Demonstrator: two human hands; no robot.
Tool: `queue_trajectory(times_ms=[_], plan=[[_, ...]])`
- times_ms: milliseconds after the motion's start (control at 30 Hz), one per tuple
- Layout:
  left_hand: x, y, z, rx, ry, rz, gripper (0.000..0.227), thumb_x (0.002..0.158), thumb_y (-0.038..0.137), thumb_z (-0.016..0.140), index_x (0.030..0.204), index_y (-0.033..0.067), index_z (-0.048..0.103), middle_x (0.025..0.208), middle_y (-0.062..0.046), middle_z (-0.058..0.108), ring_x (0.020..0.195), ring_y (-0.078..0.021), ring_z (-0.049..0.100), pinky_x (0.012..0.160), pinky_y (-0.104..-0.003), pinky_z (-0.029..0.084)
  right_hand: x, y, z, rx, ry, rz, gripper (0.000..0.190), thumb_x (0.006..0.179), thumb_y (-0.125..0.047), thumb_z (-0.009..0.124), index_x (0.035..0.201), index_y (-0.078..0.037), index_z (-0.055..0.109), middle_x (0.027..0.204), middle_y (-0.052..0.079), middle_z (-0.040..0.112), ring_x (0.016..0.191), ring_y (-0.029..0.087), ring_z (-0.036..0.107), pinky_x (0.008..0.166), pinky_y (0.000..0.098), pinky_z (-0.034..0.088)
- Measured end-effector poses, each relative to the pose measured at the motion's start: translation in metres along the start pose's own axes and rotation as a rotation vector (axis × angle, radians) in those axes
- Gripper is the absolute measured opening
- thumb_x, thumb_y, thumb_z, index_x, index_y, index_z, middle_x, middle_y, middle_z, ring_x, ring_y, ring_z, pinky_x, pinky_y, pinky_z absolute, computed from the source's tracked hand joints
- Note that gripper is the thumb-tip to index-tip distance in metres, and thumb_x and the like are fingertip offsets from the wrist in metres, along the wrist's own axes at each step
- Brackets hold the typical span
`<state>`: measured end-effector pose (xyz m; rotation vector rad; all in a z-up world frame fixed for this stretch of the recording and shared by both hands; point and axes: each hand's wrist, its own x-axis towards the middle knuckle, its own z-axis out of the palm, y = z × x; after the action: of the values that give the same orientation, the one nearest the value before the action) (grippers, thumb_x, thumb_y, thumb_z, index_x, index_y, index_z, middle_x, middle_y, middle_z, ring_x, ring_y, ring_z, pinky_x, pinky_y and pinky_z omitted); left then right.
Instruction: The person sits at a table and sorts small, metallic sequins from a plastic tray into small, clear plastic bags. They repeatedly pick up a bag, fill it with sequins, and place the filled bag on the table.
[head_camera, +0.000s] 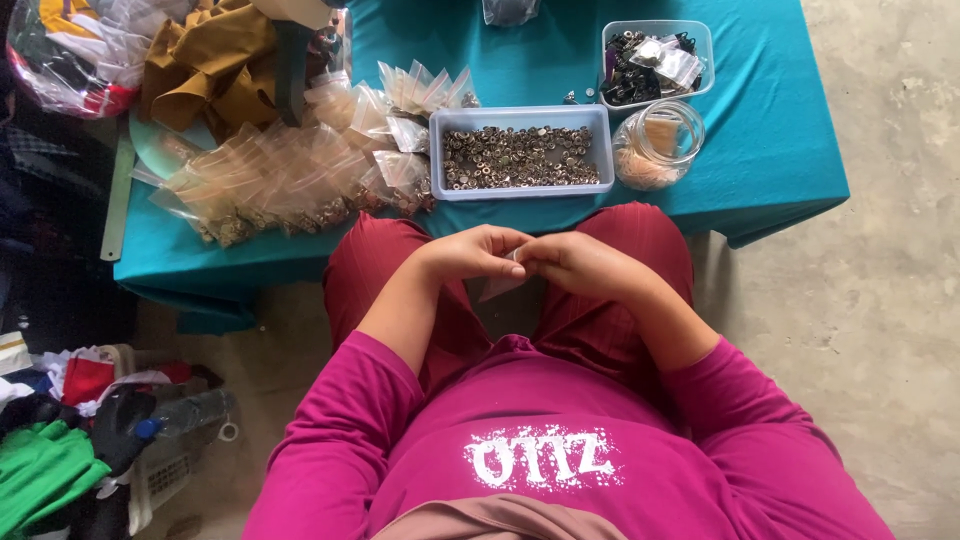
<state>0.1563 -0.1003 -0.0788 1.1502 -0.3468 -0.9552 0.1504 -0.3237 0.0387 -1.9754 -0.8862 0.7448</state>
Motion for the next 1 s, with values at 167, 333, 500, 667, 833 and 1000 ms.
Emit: queue_trajectory(times_ms=[167,333,500,667,833,1000], plan=[[-0.003,0.005,0.001,-0.076,0.037,0.039,0.047,0.085,0.013,0.087,0.127,0.0042,0.067,0.089,-0.001,0.076,0.079,-0.0054,0.071,0.063,-0.018,0.058,0.003,0.006,-0.002,0.083,-0.042,-0.006,0.025,0.101,-0.001,0.056,0.114,-0.010,0.074,0.100,0.008,0.077,0.099,0.024,0.073,0.089,0.0383,0.058],[-0.008,0.015,0.006,-0.079,0.025,0.046,0.045,0.084,0.014,0.088,0.124,0.0057,0.069,0.088,-0.001,0.076,0.077,-0.0042,0.070,0.064,-0.017,0.057,0.003,0.005,-0.002,0.066,-0.035,-0.037,0.028,0.098,0.004,0.056,0.117,-0.007,0.074,0.103,0.013,0.077,0.102,0.029,0.074,0.091,0.0410,0.057],[-0.004,0.012,0.001,-0.070,0.218,0.247,0.042,0.084,0.004,0.082,0.124,0.0084,0.070,0.095,-0.001,0.078,0.081,-0.0055,0.074,0.068,-0.021,0.060,0.009,0.017,-0.010,-0.051,0.285,-0.206,0.022,0.094,-0.002,0.067,0.115,-0.002,0.075,0.106,0.023,0.075,0.104,0.041,0.071,0.090,0.0482,0.056],[-0.012,0.047,0.003,-0.152,0.465,0.475,0.045,0.088,0.000,0.080,0.130,0.0109,0.067,0.104,-0.006,0.078,0.089,-0.0095,0.076,0.079,-0.024,0.063,0.053,0.111,-0.067,-0.167,0.549,0.036,0.018,0.102,-0.019,0.066,0.116,-0.019,0.077,0.104,0.004,0.076,0.101,0.024,0.071,0.091,0.0379,0.056],[-0.007,0.056,-0.025,-0.179,0.651,0.591,0.050,0.088,0.005,0.085,0.133,0.0123,0.062,0.111,-0.005,0.078,0.097,-0.0105,0.076,0.085,-0.025,0.065,0.118,0.226,-0.080,-0.479,0.290,0.448,0.033,0.101,-0.036,0.062,0.125,-0.017,0.075,0.116,0.013,0.076,0.115,0.032,0.070,0.099,0.0479,0.052],[0.006,0.057,-0.058,-0.029,0.827,0.702,0.061,0.088,0.006,0.089,0.138,0.0062,0.054,0.114,-0.007,0.075,0.108,-0.0097,0.070,0.097,-0.024,0.060,0.150,0.225,-0.073,-0.755,0.033,0.696,0.049,0.102,-0.042,0.057,0.130,-0.003,0.064,0.120,0.028,0.072,0.112,0.044,0.070,0.095,0.0628,0.052]])
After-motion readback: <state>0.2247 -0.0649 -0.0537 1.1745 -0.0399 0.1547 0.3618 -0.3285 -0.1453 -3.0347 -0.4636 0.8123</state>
